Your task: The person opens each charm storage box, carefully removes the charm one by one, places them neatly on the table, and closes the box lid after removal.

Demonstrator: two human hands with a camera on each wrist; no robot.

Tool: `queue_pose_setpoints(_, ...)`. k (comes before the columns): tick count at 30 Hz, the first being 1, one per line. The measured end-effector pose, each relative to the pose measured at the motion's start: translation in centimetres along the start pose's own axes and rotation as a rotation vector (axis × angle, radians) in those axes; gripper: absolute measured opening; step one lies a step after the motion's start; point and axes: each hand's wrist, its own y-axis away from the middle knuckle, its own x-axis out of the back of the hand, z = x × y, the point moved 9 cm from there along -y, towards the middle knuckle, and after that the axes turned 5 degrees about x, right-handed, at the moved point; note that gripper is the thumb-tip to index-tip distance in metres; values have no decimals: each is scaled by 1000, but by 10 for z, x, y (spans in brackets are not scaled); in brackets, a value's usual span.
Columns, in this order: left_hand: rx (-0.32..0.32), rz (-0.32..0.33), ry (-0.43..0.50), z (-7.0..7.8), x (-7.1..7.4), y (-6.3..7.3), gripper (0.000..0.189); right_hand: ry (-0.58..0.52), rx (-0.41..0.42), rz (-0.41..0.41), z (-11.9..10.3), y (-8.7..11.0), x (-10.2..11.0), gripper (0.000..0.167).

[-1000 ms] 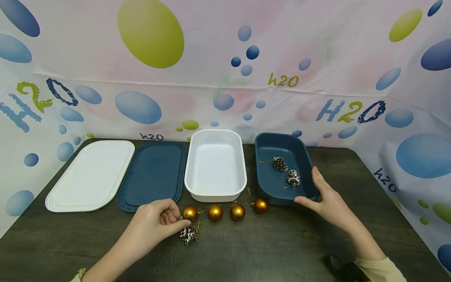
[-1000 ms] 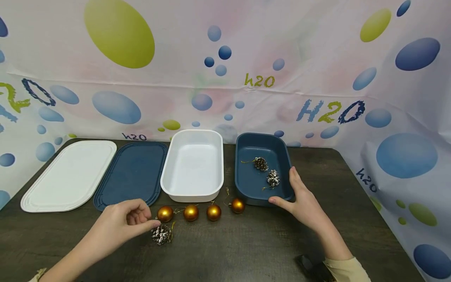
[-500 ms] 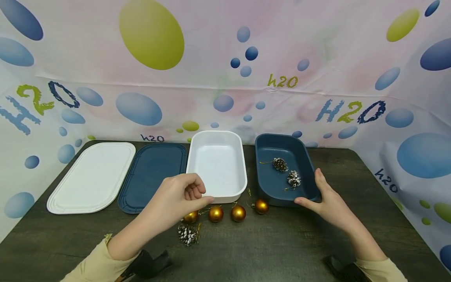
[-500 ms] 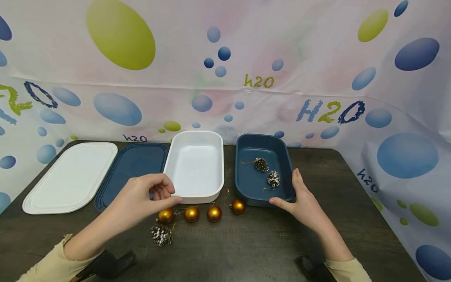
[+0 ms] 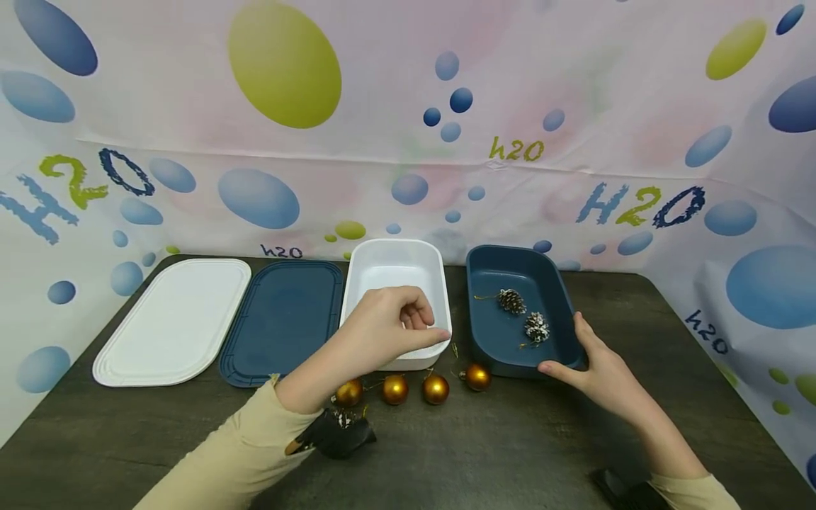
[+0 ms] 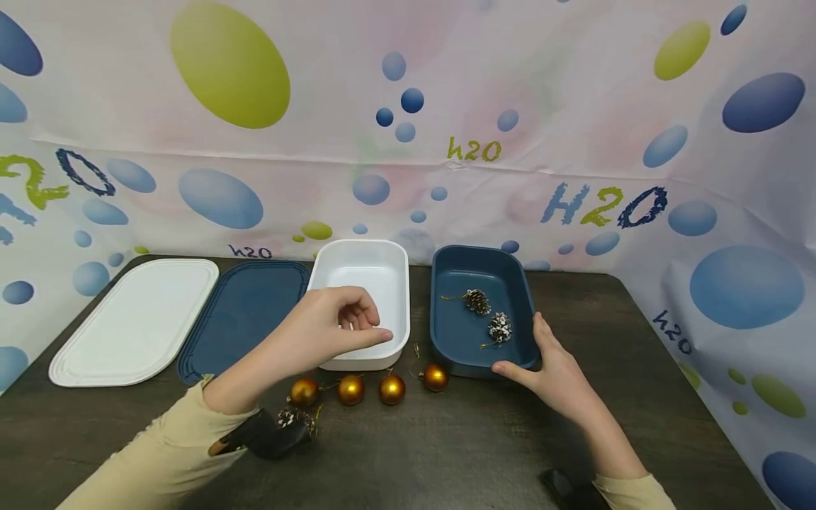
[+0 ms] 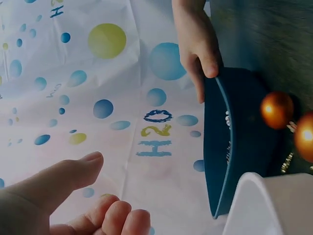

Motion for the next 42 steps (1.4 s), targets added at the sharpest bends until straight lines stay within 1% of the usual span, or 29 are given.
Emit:
queue_pose_setpoints(5,18,-42,37,4,-16,-26,21,-5,2,-10,-1,0,-3,115)
queue_pose_setpoints(7,22,-21,76,6,-22,-37,20,-8,2,-12,0,0,-3,114)
queue_pose_setpoints(12,16,76,196,11,-38,-67,22,-11,4,-15,2,0,-2,114)
queue_pose_setpoints(13,16,81,207,11,-43,-73,22,-12,4,-15,2,1,-2,114)
queue_pose_setpoints(15,17,69,219,10,-55,-83,23,-11,5,-15,2,1,-2,114)
queue_pose_setpoints(18,26,48,231,6,-72,-96,24,-15,6,-16,1,1,-3,114)
queue_pose_setpoints(20,31,51,237,3,-81,-101,24,-18,7,-18,1,1,-3,114)
queue_pose_setpoints(21,30,64,244,3,-84,-104,23,-18,8,-17,1,1,-2,114)
queue_pose_setpoints(26,32,170,274,-3,-93,-115,17,-16,9,-9,0,1,0,114)
queue_pose_setpoints(28,44,191,281,-6,-98,-119,16,-13,10,-5,0,1,1,114)
queue_pose_setpoints(31,66,186,272,-10,-108,-124,18,-14,13,-4,-1,0,1,114)
queue_pose_setpoints(35,69,161,248,-10,-119,-129,22,-19,14,-3,-1,0,2,114)
queue_pose_setpoints(39,61,129,188,-10,-128,-132,28,-22,18,-4,-3,1,3,114)
queue_pose_setpoints(42,48,116,137,-13,-132,-133,31,-26,21,-7,-3,0,3,114)
